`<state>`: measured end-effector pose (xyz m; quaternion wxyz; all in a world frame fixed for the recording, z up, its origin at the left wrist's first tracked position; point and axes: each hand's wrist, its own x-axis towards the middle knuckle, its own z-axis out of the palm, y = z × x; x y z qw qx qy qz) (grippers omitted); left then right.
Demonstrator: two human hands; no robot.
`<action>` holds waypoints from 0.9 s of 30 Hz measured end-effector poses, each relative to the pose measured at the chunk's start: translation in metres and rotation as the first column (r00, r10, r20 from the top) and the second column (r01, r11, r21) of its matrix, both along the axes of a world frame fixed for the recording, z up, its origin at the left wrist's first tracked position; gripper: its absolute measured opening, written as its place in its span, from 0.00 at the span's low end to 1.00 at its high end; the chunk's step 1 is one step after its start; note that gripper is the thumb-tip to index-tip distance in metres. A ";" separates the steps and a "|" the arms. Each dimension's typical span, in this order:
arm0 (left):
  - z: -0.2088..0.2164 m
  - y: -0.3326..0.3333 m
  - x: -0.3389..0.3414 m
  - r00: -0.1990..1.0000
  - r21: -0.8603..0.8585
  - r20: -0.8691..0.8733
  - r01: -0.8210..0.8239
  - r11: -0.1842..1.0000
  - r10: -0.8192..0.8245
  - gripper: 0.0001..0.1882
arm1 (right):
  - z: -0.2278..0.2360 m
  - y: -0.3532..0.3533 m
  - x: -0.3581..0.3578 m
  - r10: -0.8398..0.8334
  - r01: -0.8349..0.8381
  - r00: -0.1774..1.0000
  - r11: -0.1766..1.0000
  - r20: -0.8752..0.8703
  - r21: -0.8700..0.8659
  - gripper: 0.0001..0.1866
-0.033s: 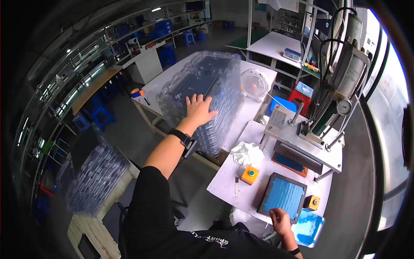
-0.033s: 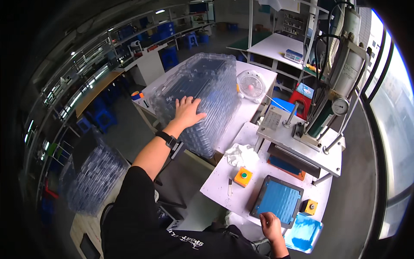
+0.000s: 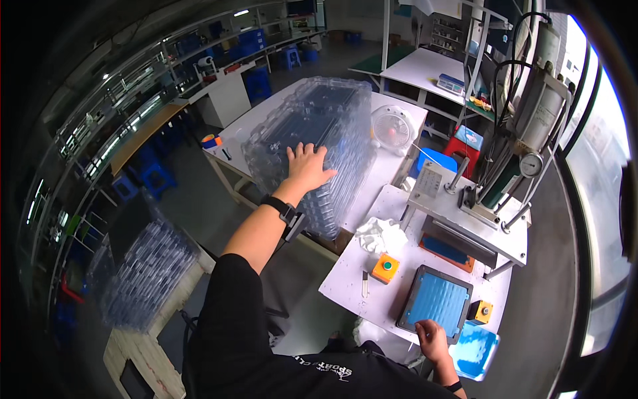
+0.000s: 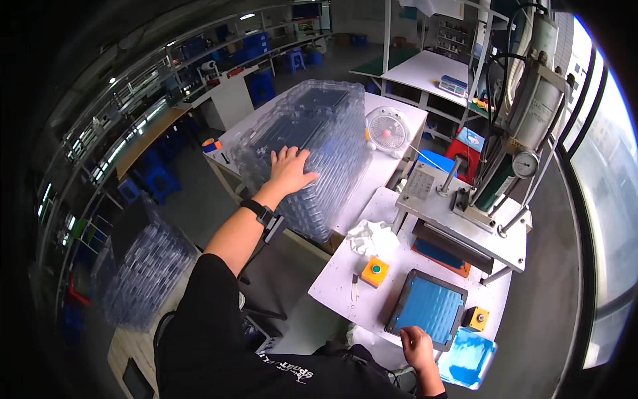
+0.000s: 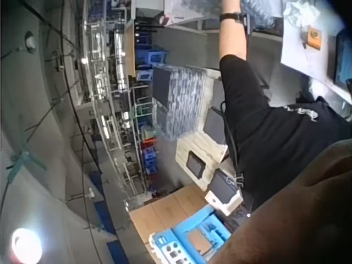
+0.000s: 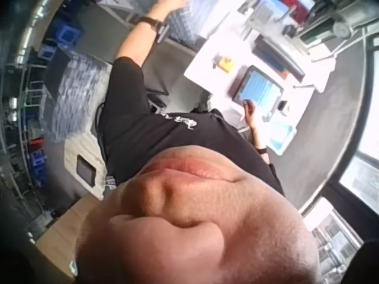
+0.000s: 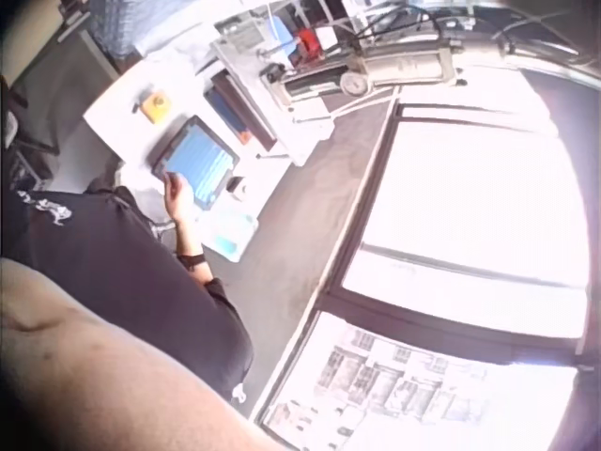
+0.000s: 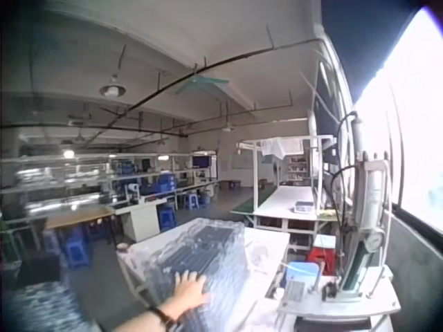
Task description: Applying protective or adhesive film to plastic panels and processing them through a press machine.
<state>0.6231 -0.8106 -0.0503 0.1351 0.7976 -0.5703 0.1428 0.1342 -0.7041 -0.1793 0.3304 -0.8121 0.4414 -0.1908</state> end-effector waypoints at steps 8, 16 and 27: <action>0.006 0.054 -0.030 0.996 -0.460 0.028 0.088 0.883 -0.085 0.25 | 0.000 -0.005 0.004 0.103 -0.097 0.990 0.993 0.096 -0.067 0.06; -0.168 0.354 -0.021 0.515 0.074 -0.204 -0.840 0.538 0.833 0.49 | -0.010 -0.014 -0.024 0.203 -0.198 0.977 0.977 0.063 -0.077 0.06; -0.226 0.421 -0.045 0.571 0.421 -0.085 -0.722 0.549 0.816 0.32 | 0.011 -0.034 0.037 0.562 -0.561 0.826 0.813 -0.042 -0.158 0.08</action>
